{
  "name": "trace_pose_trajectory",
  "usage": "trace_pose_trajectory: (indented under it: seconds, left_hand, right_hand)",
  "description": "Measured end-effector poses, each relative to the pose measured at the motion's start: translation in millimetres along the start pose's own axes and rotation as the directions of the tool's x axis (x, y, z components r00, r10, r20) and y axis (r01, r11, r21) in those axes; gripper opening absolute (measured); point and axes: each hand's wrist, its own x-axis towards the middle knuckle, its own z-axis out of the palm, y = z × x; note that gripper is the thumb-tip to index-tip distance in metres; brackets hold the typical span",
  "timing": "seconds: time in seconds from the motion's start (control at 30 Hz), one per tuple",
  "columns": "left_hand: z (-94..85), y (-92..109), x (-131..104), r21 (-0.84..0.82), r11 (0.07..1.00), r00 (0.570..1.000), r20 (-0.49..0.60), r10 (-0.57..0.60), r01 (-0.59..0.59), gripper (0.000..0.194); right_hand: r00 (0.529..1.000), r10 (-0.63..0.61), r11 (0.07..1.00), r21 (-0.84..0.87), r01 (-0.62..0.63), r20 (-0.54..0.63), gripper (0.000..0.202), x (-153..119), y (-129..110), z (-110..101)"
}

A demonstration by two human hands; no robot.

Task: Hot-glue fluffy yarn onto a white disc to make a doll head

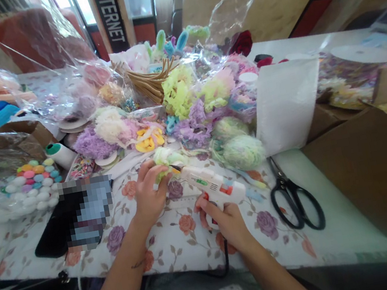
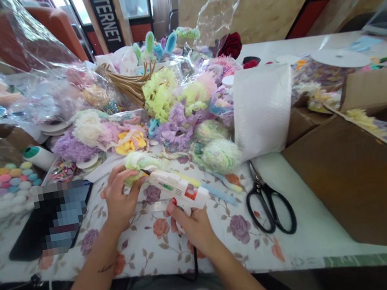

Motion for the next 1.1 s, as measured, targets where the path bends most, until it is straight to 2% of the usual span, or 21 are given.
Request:
trace_pose_trajectory:
  seconds: [0.6, 0.8, 1.1]
  left_hand:
    - [0.9, -2, 1, 0.004, 1.0, 1.0, -0.004, 0.006, -0.006, 0.01]
    - [1.5, -2, -1, 0.026, 1.0, 1.0, -0.005, 0.007, -0.007, 0.011]
    - [0.8, -1, 0, 0.02, 1.0, 1.0, 0.002, -0.017, 0.017, 0.008]
  right_hand:
    - [0.999, 0.04, 0.999, -0.002, -0.04, 0.007, 0.033, -1, -8, 1]
    - [1.0, 0.014, 1.0, 0.027, -0.014, 0.01, 0.031, -1, -10, 2]
    - [0.999, 0.041, 0.998, -0.037, -0.041, 0.002, 0.032, -3, -11, 3]
